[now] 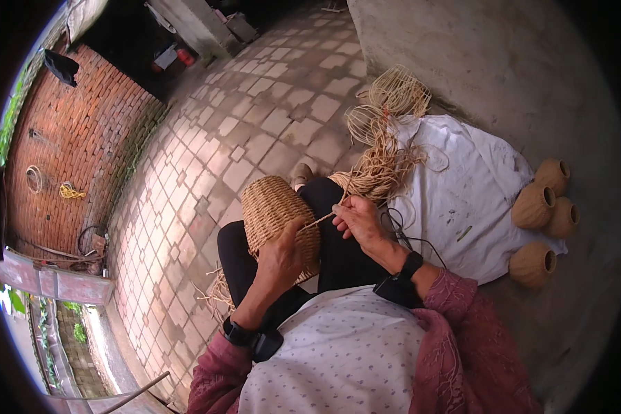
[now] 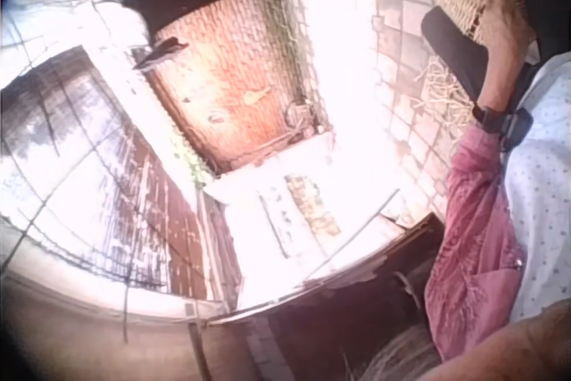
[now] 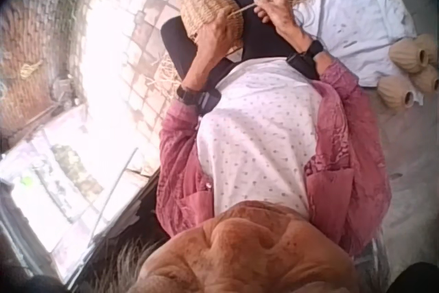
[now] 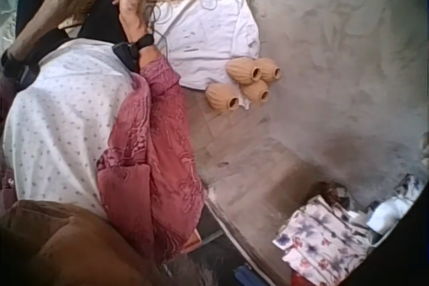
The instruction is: The recorder is weaving a small bamboo or wicker basket using thin strips of material.
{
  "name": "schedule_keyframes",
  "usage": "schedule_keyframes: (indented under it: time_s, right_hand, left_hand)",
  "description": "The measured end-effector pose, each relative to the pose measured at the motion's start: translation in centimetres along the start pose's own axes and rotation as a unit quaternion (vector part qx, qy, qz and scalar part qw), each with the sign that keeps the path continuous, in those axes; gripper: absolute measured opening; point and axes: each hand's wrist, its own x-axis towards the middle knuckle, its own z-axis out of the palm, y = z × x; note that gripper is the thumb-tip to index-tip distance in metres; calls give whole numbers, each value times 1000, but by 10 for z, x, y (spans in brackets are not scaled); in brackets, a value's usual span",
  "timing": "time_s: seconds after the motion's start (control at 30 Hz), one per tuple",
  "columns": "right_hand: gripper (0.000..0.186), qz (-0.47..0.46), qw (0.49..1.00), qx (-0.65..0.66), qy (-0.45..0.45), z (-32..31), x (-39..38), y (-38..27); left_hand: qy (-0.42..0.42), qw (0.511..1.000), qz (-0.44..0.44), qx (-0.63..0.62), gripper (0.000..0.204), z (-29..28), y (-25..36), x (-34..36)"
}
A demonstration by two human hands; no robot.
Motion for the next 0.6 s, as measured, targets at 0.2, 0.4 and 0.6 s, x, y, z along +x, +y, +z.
schedule_keyframes:
  time_s: [0.2, 0.4, 0.6]
  right_hand:
    - [16, 32, 987, 157, -30, 1, 5, -3]
    - [13, 127, 980, 111, -107, 24, 3, -2]
    - [12, 137, 986, 49, -80, 30, 6, 11]
  left_hand:
    - [-43, 932, -176, -313, 35, 6, -17, 4]
    - [16, 923, -159, -349, 33, 1, -6, -10]
    - [29, 937, -127, -325, 35, 4, -2, -22]
